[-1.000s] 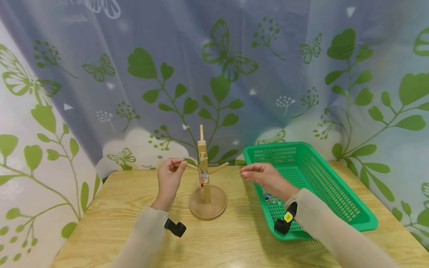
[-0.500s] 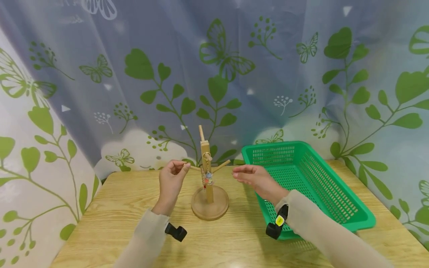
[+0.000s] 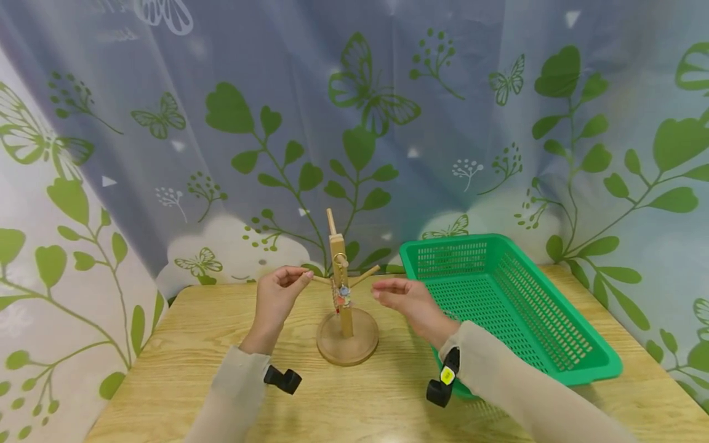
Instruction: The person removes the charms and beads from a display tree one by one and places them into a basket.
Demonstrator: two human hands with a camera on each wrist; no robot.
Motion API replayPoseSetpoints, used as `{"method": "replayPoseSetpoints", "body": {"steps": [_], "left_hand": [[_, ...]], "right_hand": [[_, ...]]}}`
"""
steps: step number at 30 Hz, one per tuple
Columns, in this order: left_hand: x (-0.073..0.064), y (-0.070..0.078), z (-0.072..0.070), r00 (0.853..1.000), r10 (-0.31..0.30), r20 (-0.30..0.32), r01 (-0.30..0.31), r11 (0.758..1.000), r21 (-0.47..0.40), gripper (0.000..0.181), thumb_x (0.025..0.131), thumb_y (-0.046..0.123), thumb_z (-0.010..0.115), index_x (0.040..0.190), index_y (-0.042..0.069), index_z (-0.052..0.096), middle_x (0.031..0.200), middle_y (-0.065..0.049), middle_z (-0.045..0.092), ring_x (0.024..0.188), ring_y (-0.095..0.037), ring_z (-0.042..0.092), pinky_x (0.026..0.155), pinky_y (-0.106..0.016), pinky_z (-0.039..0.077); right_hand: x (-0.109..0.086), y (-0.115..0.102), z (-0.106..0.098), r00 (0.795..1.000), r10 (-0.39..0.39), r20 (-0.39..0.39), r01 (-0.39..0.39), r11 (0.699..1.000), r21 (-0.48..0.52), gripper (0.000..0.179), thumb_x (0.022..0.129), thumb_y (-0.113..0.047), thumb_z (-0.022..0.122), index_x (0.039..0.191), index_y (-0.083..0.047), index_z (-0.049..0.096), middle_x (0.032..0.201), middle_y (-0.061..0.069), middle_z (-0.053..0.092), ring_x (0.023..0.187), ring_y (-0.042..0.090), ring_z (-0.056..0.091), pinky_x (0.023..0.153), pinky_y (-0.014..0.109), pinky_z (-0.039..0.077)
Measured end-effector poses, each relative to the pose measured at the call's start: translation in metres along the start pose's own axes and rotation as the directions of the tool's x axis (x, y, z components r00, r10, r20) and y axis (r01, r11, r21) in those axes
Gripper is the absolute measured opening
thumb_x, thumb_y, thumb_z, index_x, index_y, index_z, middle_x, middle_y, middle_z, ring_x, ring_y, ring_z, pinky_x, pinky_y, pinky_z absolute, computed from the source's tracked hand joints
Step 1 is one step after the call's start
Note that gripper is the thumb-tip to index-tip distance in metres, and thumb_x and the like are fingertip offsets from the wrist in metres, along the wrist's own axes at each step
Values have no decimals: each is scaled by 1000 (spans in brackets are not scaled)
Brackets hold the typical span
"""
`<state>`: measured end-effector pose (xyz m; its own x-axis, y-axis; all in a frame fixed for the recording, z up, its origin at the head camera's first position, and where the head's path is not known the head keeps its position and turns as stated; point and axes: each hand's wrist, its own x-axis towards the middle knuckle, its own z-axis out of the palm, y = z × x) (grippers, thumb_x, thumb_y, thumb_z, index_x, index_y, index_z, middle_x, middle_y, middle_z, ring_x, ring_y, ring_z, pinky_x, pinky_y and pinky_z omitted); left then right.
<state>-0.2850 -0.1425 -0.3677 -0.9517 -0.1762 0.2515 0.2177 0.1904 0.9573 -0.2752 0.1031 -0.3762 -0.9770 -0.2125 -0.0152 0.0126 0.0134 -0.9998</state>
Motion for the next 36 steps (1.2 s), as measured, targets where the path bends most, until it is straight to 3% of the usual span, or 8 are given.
{"method": "replayPoseSetpoints", "body": {"steps": [6,14,23,31,36], "left_hand": [[2,4,-3,999,-9,48,9,1000,14,20,85,13,71,95,-4,70,83,-3,70,77,-14,65,72,-21,49],[4,4,-7,994,-36,101,34,999,17,22,86,15,70,98,-3,71,85,-3,71,77,-10,65,82,-27,50],[7,4,-8,991,-55,118,56,998,-6,24,86,14,70,99,-6,70,85,-3,72,80,-13,68,83,-26,50],[6,7,-7,989,-74,125,75,997,-9,24,87,15,70,100,-6,69,88,-6,72,77,-9,66,85,-26,49],[6,6,-7,989,-75,127,77,997,-11,24,87,15,69,100,-6,69,89,-7,71,81,-14,67,84,-26,49]], "right_hand": [[-1,2,9,1000,-12,-13,12,1000,-5,28,89,-6,64,115,4,62,114,17,64,107,28,60,93,38,48],[-1,5,21,993,-38,-113,39,999,5,23,86,-4,67,108,2,67,101,9,68,92,15,64,89,36,50],[-4,11,35,976,-112,-188,107,994,-35,22,86,-6,68,106,2,68,104,14,68,95,19,64,87,36,51],[-3,13,44,974,-105,-199,103,994,-24,23,86,-3,67,108,4,66,109,19,65,90,14,63,82,30,52],[-3,16,51,968,-102,-227,101,995,-18,27,86,-2,67,111,8,63,111,19,65,89,13,63,81,27,53]]}}
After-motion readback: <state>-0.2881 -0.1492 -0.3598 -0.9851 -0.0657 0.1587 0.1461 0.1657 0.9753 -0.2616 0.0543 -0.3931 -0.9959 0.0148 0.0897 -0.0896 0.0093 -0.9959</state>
